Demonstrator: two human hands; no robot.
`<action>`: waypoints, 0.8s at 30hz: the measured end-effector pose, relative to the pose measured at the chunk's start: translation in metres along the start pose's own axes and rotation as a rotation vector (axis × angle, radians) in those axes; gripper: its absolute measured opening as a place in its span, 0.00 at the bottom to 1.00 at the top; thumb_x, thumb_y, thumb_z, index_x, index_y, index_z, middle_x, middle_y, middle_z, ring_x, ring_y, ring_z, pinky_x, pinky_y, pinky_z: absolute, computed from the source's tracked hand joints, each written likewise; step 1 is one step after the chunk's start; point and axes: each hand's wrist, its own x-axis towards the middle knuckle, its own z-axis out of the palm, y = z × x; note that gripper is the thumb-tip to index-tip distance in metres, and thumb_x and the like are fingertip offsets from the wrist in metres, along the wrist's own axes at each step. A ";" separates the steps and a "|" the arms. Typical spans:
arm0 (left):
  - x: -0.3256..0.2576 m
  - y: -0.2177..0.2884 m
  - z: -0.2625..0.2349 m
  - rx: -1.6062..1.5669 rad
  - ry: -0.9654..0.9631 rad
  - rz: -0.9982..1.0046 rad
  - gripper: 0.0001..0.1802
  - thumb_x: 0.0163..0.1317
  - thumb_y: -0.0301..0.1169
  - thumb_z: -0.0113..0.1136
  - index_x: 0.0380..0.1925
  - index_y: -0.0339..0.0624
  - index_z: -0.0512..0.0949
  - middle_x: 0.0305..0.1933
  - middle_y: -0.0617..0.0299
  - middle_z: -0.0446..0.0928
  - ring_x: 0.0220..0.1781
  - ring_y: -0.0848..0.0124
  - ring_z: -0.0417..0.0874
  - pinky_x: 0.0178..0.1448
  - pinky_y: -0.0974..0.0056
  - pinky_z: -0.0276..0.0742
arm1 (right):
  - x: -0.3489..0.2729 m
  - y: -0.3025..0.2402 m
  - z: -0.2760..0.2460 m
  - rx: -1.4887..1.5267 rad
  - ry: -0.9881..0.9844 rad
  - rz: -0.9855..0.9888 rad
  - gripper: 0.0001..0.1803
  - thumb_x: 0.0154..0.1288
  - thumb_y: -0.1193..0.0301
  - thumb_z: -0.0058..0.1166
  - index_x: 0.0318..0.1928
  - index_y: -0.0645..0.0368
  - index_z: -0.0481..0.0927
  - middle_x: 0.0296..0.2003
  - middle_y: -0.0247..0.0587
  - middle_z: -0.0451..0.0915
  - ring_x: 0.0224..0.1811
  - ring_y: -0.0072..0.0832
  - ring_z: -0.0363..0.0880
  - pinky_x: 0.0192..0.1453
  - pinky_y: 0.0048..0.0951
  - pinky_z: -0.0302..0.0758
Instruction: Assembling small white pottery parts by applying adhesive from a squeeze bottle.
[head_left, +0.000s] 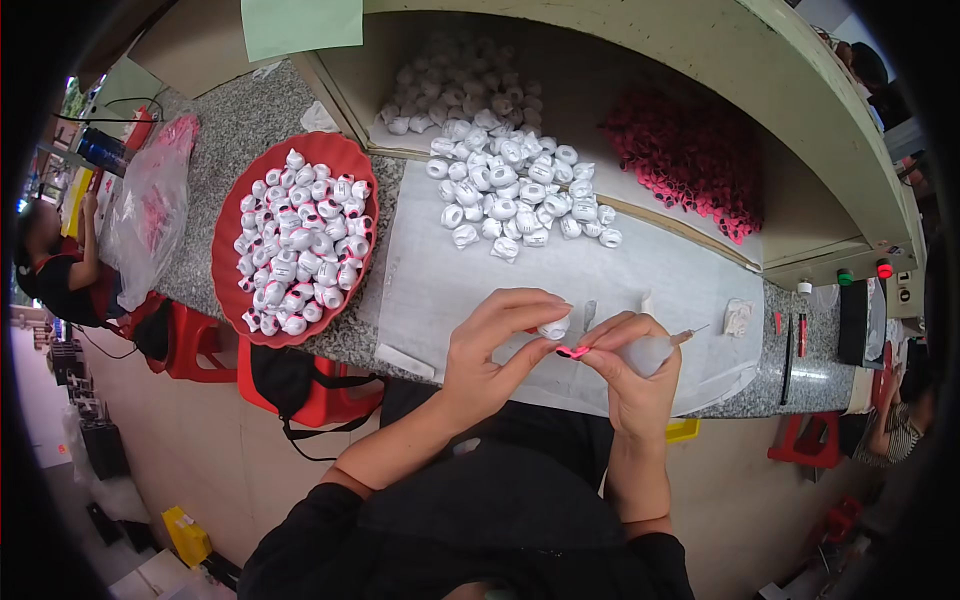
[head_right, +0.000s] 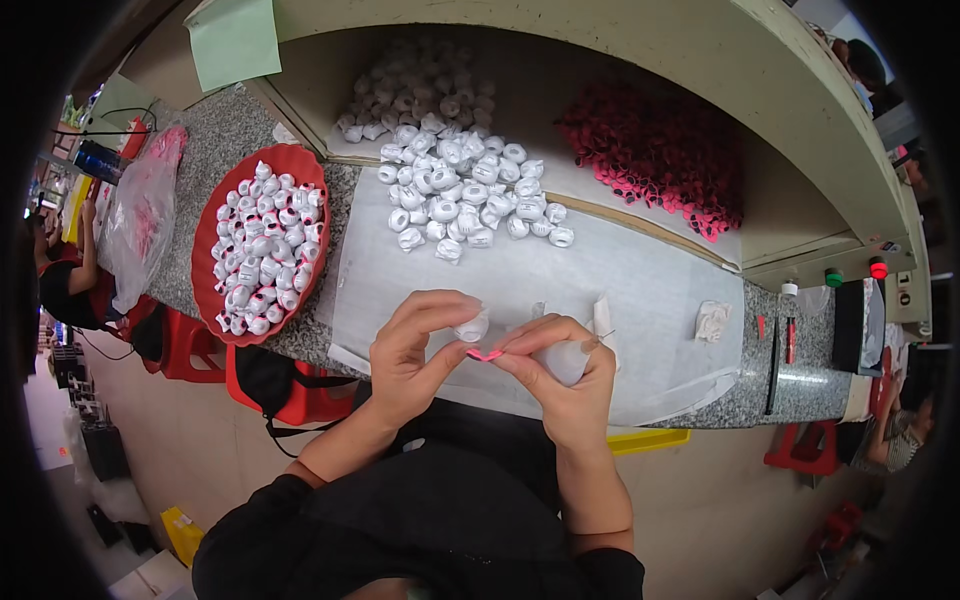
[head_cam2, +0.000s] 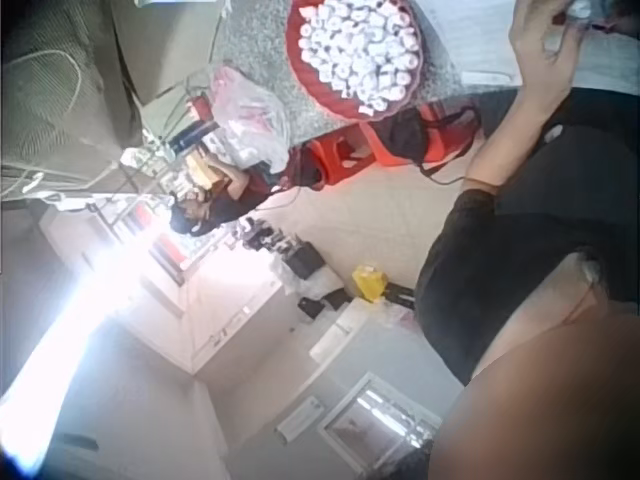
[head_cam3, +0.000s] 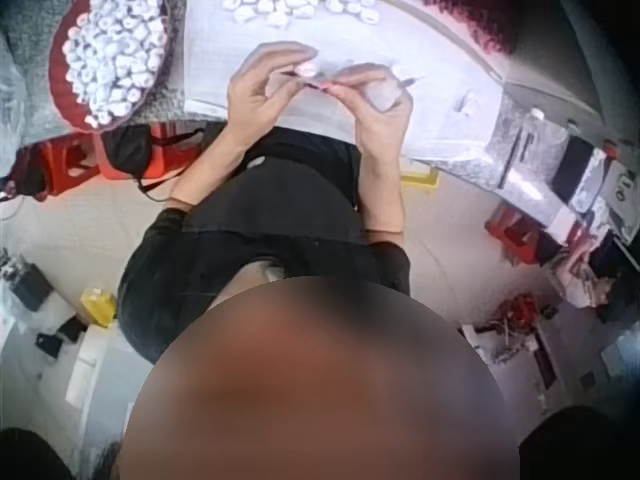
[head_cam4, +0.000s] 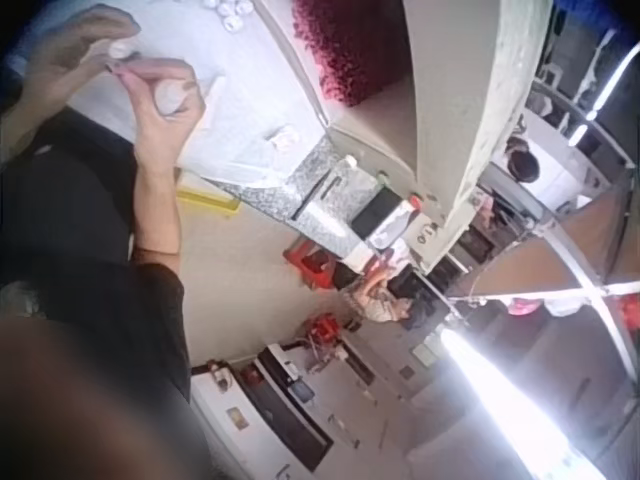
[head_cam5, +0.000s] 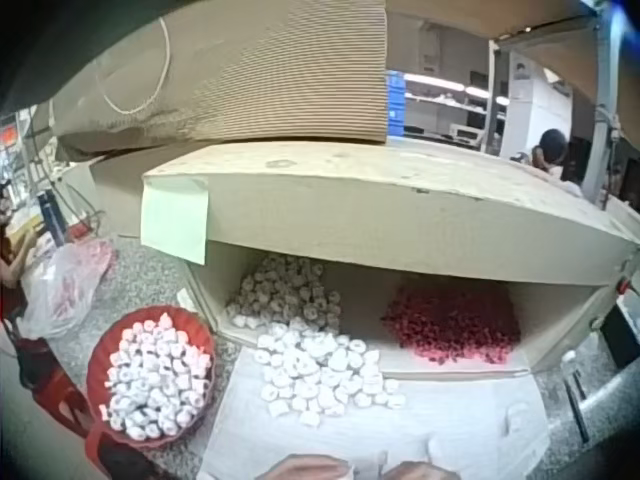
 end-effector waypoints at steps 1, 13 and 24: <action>0.000 0.001 0.000 0.012 0.005 0.015 0.17 0.43 0.14 0.54 0.37 0.35 0.72 0.45 0.52 0.69 0.45 0.62 0.71 0.47 0.67 0.68 | 0.000 0.001 0.002 0.047 0.038 0.016 0.08 0.42 0.86 0.55 0.26 0.65 0.71 0.27 0.42 0.73 0.31 0.27 0.72 0.37 0.23 0.70; 0.000 -0.003 -0.004 -0.021 -0.037 0.074 0.13 0.44 0.16 0.56 0.34 0.33 0.73 0.42 0.49 0.71 0.44 0.64 0.73 0.45 0.66 0.69 | 0.000 0.006 0.010 -0.107 0.116 -0.006 0.10 0.42 0.85 0.55 0.27 0.64 0.71 0.27 0.39 0.72 0.28 0.21 0.70 0.33 0.18 0.67; -0.008 -0.002 -0.005 -0.620 -0.039 -0.265 0.14 0.49 0.18 0.53 0.38 0.32 0.71 0.44 0.50 0.70 0.52 0.62 0.68 0.58 0.61 0.60 | -0.004 0.006 0.014 -0.102 -0.036 0.023 0.17 0.40 0.84 0.59 0.36 0.64 0.73 0.33 0.38 0.74 0.31 0.18 0.70 0.37 0.18 0.66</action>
